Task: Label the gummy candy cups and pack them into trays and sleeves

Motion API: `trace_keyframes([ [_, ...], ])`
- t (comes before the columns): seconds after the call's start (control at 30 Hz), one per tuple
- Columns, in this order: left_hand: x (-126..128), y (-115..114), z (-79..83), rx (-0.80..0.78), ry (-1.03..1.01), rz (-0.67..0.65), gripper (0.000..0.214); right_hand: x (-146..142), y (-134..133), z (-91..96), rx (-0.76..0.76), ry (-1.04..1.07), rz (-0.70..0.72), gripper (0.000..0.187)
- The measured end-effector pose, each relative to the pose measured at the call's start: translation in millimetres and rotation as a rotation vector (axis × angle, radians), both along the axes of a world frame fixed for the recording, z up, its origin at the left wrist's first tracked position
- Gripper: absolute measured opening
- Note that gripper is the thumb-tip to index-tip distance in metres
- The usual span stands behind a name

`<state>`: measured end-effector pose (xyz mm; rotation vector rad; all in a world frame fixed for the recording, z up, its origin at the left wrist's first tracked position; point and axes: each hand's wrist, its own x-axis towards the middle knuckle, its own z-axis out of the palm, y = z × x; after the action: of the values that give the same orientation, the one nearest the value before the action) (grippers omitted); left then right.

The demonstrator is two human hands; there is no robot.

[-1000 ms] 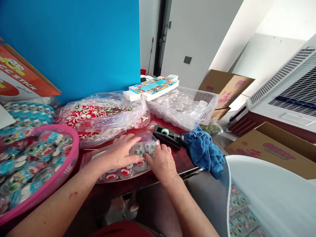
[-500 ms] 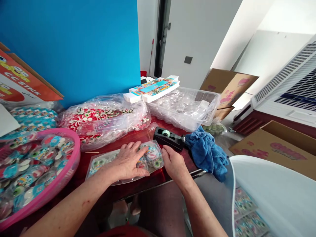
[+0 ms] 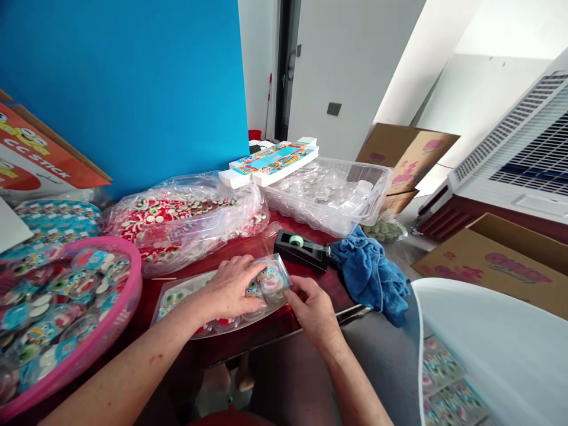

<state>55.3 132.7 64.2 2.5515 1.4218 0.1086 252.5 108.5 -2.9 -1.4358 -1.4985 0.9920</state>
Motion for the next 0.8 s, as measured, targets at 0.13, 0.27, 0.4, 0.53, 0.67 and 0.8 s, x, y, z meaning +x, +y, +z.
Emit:
trace_keyframes([
  [0.13, 2, -4, -3.0, 0.022, 0.028, 0.011, 0.066, 6, 3, 2.9, -0.083, 0.090, 0.076, 0.047],
  [0.27, 0, -6, -7.6, 0.012, 0.043, 0.009, 0.079, 9, 16, 16.9, -0.041, -0.005, -0.043, 0.051],
  [0.4, -3, -7, -15.2, -0.052, 0.068, -0.015, 0.114, -6, 38, 25.0, 0.087, -0.325, 0.074, 0.042],
  [0.53, -3, -7, -13.5, -0.027, 0.077, 0.032, 0.093, -17, 53, 25.7, 0.078, -0.471, 0.166, 0.039],
  [0.67, -3, -4, -8.7, -0.030, 0.030, 0.032, 0.076, -18, 56, 30.9, 0.062, -0.484, 0.215, 0.031],
  [0.8, -6, 1, -11.8, -0.035, 0.008, 0.032, 0.084, -20, 58, 42.0, 0.045, -0.503, 0.279, 0.023],
])
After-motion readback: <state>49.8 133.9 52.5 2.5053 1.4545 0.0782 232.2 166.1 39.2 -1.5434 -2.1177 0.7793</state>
